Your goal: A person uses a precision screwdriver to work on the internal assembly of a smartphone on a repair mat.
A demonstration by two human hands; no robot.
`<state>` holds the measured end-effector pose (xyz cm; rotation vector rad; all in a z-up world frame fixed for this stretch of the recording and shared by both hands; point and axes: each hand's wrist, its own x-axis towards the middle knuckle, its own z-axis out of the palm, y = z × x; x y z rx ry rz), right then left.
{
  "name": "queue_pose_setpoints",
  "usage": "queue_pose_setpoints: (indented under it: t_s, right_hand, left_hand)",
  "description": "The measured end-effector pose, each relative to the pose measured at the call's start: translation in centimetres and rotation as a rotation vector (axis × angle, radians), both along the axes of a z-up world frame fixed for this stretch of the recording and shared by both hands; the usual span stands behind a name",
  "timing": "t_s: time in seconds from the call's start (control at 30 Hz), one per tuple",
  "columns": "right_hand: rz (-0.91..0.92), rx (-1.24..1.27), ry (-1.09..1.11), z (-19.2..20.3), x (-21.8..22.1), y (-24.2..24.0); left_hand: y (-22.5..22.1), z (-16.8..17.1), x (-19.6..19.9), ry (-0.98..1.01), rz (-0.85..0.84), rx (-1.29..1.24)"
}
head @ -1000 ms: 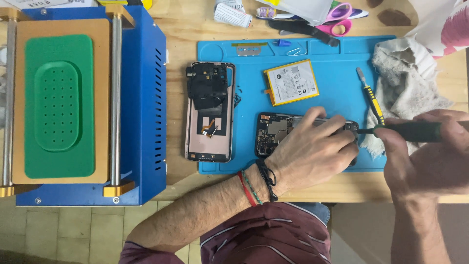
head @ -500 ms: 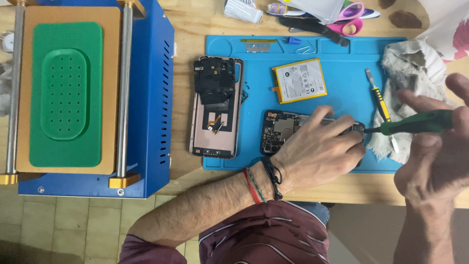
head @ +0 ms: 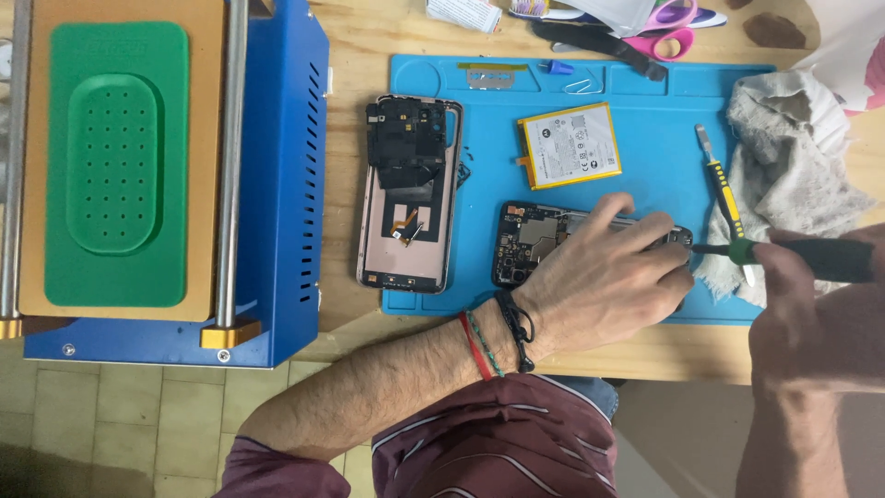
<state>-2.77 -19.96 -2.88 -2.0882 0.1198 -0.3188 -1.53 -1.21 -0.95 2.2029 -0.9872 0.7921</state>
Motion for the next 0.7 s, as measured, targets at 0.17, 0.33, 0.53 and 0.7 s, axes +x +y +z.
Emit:
queue_pose_setpoints:
  t_s: [0.17,0.33,0.53,0.7]
  right_hand:
    - [0.256,-0.098,-0.366,4.6,0.3,0.9]
    - [0.099,-0.151,-0.225,2.9,-1.3,-2.4]
    - [0.512,-0.166,-0.633,5.5,1.1,0.3]
    - [0.156,-0.222,-0.442,4.2,-0.7,-1.7]
  left_hand:
    - [0.0,0.1,0.0,-0.001,0.003,-0.019]
    - [0.4,0.6,0.1,0.005,-0.033,-0.014]
    - [1.6,2.1,0.9,0.092,0.059,-0.030]
    - [2.0,1.8,1.5,0.045,0.168,0.063]
